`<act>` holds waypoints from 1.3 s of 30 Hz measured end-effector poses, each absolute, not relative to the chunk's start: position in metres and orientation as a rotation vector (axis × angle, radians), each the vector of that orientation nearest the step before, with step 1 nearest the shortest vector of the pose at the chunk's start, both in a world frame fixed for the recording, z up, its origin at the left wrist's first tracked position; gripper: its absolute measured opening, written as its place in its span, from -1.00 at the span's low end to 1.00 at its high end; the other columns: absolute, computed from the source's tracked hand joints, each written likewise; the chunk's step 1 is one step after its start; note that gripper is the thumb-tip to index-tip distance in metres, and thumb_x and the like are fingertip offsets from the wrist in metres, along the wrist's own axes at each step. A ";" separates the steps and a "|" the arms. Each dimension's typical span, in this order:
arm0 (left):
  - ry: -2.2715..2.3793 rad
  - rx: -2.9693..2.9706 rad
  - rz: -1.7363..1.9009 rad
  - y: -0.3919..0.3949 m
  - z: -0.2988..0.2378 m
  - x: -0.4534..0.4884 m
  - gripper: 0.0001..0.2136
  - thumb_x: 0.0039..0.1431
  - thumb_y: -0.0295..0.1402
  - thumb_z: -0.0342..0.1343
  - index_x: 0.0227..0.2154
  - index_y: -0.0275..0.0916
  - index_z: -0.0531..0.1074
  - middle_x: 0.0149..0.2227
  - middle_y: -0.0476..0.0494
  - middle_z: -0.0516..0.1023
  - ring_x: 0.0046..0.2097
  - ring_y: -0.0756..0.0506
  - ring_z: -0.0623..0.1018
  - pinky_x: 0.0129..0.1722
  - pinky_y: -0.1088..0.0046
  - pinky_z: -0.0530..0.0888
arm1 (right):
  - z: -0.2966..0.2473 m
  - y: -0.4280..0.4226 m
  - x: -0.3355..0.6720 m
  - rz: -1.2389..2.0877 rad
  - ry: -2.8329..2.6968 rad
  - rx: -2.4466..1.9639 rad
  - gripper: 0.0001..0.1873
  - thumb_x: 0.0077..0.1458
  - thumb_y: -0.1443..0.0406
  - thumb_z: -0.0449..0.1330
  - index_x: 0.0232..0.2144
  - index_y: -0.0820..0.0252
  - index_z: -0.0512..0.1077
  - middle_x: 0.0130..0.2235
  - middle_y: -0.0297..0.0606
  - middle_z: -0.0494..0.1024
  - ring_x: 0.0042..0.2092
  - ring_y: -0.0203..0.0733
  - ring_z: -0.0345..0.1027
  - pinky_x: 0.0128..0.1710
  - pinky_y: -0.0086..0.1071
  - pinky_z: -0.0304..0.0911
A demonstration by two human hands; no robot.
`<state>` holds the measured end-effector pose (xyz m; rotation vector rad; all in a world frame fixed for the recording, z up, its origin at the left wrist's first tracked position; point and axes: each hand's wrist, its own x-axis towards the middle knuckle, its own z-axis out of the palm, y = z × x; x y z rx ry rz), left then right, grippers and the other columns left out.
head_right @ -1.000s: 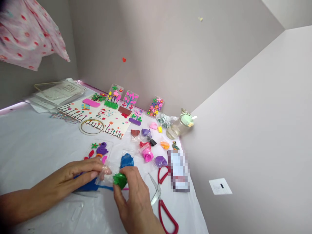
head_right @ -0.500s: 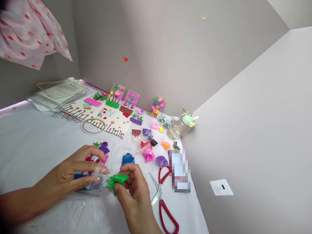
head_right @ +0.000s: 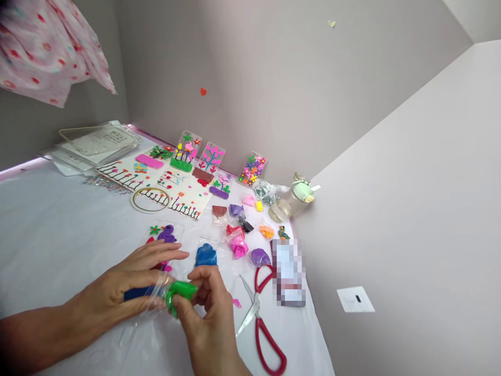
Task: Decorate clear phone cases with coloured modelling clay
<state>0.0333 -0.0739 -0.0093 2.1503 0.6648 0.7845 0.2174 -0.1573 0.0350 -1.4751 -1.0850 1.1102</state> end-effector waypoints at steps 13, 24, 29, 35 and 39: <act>0.575 2.022 0.636 -0.070 0.005 0.033 -0.90 0.24 -0.39 0.13 -0.28 -0.10 0.55 0.24 -0.08 0.46 0.40 -0.28 0.17 0.37 -0.01 0.10 | 0.033 -0.155 0.218 1.022 -1.221 -1.459 -0.86 0.10 0.28 0.31 -0.33 0.15 0.40 -0.43 -0.38 0.42 -0.40 -0.28 0.26 -0.40 -0.43 0.26; 0.655 0.885 0.659 -0.040 0.035 0.016 -0.80 0.20 -0.15 0.29 -0.20 -0.10 0.54 -0.09 -0.08 0.65 -0.10 -0.14 0.63 -0.08 0.33 0.57 | 0.051 -0.140 0.273 0.831 -0.964 -1.443 -0.69 0.20 0.15 0.28 -0.03 0.05 0.42 -0.18 -0.30 0.53 -0.20 -0.20 0.46 -0.13 -0.28 0.40; 0.608 0.831 0.682 -0.040 0.031 0.020 -0.74 0.32 -0.08 0.16 -0.28 -0.18 0.50 -0.33 -0.04 0.62 -0.32 -0.01 0.59 -0.29 0.52 0.56 | 0.047 -0.131 0.294 0.741 -1.024 -1.538 -0.68 0.21 0.13 0.24 -0.03 0.11 0.41 -0.13 -0.21 0.53 -0.16 -0.11 0.46 -0.11 -0.20 0.39; 0.651 0.831 0.624 -0.046 0.027 0.022 -0.80 0.18 -0.16 0.33 -0.25 -0.12 0.52 -0.38 0.07 0.60 -0.30 0.01 0.61 -0.26 0.54 0.52 | 0.035 -0.131 0.295 0.126 -1.582 -1.791 -0.78 0.28 0.21 0.15 -0.07 0.12 0.47 -0.01 -0.07 0.55 0.06 0.08 0.40 0.09 0.03 0.27; 0.543 0.937 0.571 -0.053 0.022 0.029 -0.79 0.08 -0.25 0.39 -0.32 -0.17 0.49 -0.41 0.09 0.61 -0.35 0.02 0.56 -0.28 0.53 0.46 | 0.038 -0.147 0.264 0.039 -1.769 -1.524 -0.63 0.28 0.34 0.19 0.11 0.03 0.40 0.03 -0.09 0.57 0.08 0.02 0.45 0.06 -0.08 0.39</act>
